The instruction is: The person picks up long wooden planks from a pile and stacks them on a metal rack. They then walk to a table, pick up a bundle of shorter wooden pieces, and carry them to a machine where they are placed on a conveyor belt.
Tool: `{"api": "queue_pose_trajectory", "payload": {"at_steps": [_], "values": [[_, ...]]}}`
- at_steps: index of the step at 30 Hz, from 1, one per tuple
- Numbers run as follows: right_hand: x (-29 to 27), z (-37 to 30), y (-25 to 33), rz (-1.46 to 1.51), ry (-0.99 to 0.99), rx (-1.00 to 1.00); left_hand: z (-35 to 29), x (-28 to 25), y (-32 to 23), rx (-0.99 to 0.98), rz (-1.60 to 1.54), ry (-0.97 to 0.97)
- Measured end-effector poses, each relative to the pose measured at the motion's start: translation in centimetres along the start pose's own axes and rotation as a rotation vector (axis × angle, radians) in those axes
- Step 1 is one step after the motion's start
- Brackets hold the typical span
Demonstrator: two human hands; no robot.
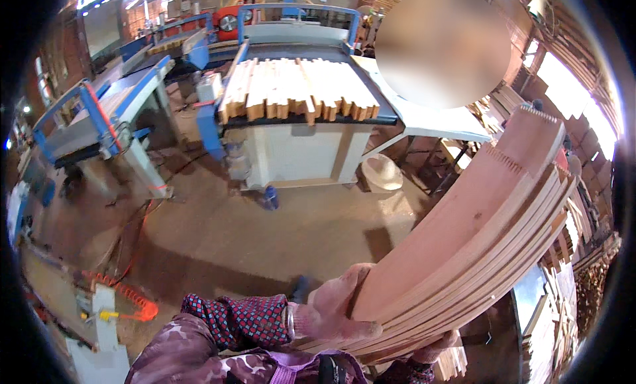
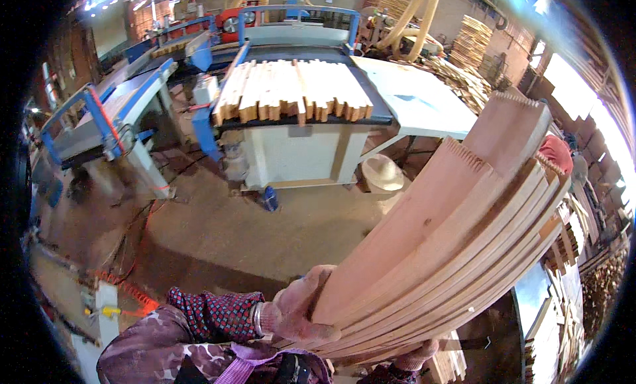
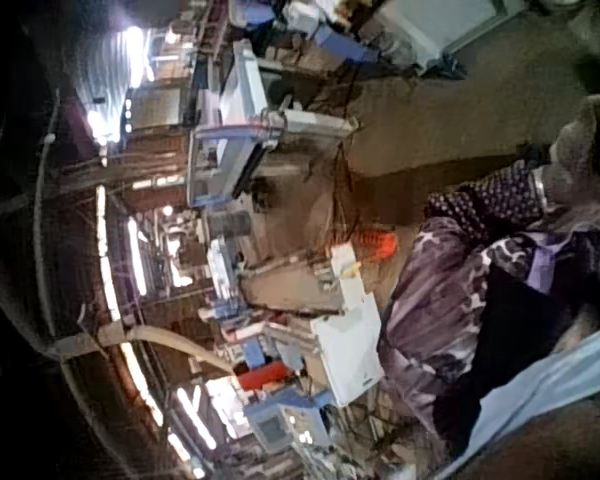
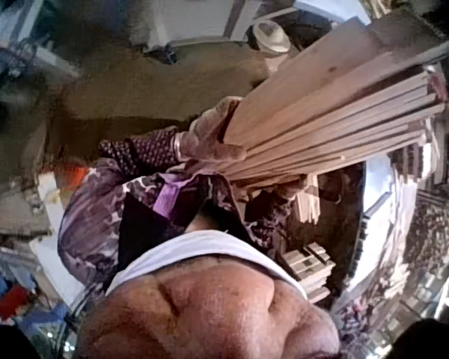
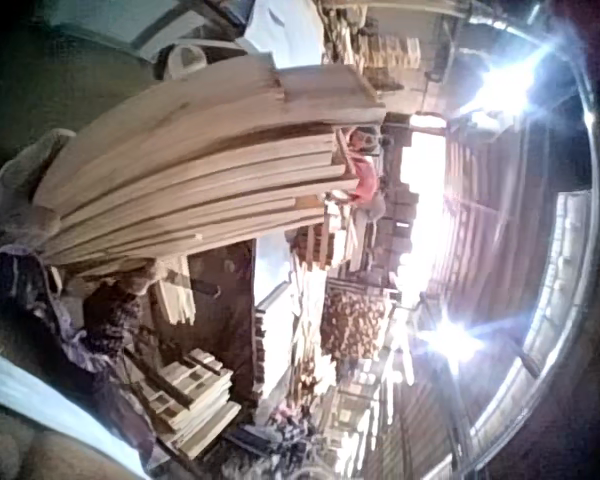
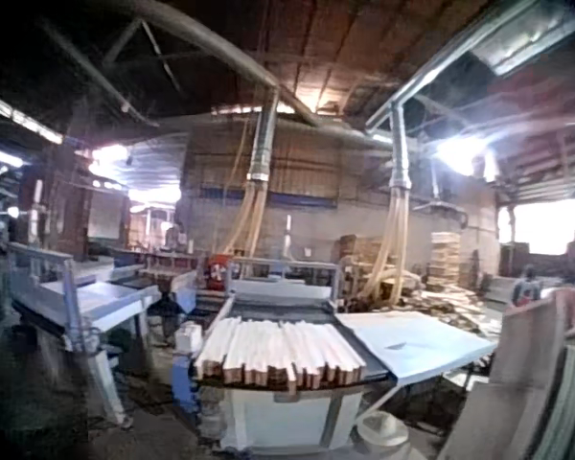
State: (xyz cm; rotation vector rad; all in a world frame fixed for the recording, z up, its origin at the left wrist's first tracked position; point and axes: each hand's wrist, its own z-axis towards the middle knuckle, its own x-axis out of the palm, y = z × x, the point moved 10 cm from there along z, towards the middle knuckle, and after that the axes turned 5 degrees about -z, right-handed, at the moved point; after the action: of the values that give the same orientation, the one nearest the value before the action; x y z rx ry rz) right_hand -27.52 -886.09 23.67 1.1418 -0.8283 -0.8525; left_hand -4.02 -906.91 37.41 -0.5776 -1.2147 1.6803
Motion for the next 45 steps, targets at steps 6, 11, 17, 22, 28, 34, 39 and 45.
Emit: {"api": "queue_pose_trajectory", "payload": {"at_steps": [6,11,17,22,28,34,39,45], "values": [[9.0,11.7,0.5,0.214,0.039,0.039,12.4,-7.8,4.2,-0.027,0.090,-0.012],[16.4,21.4,1.6,0.139,0.178,0.126,22.1,-13.1,6.7,-0.030,-0.115,-0.122],[27.2,36.1,-2.4,0.219,0.325,0.259,32.8,-21.5,13.2,-0.220,-0.273,-0.322],[32.7,53.3,-8.9,0.141,0.333,0.229,44.8,-29.2,18.4,-0.068,-0.297,-0.497],[45.8,67.4,-16.4,0.210,0.624,0.536,54.5,-37.8,24.4,-0.162,-0.326,-0.748],[57.4,72.1,-18.6,-0.012,0.835,0.654,58.8,-46.4,30.0,-0.295,-0.289,-0.907],[62.5,73.0,-23.5,-0.187,0.900,0.681,57.4,-49.9,35.5,-0.552,-0.511,-0.976],[63.6,72.5,-23.3,-0.192,1.042,0.717,55.3,-51.3,33.6,-0.703,0.135,-1.185]]}}
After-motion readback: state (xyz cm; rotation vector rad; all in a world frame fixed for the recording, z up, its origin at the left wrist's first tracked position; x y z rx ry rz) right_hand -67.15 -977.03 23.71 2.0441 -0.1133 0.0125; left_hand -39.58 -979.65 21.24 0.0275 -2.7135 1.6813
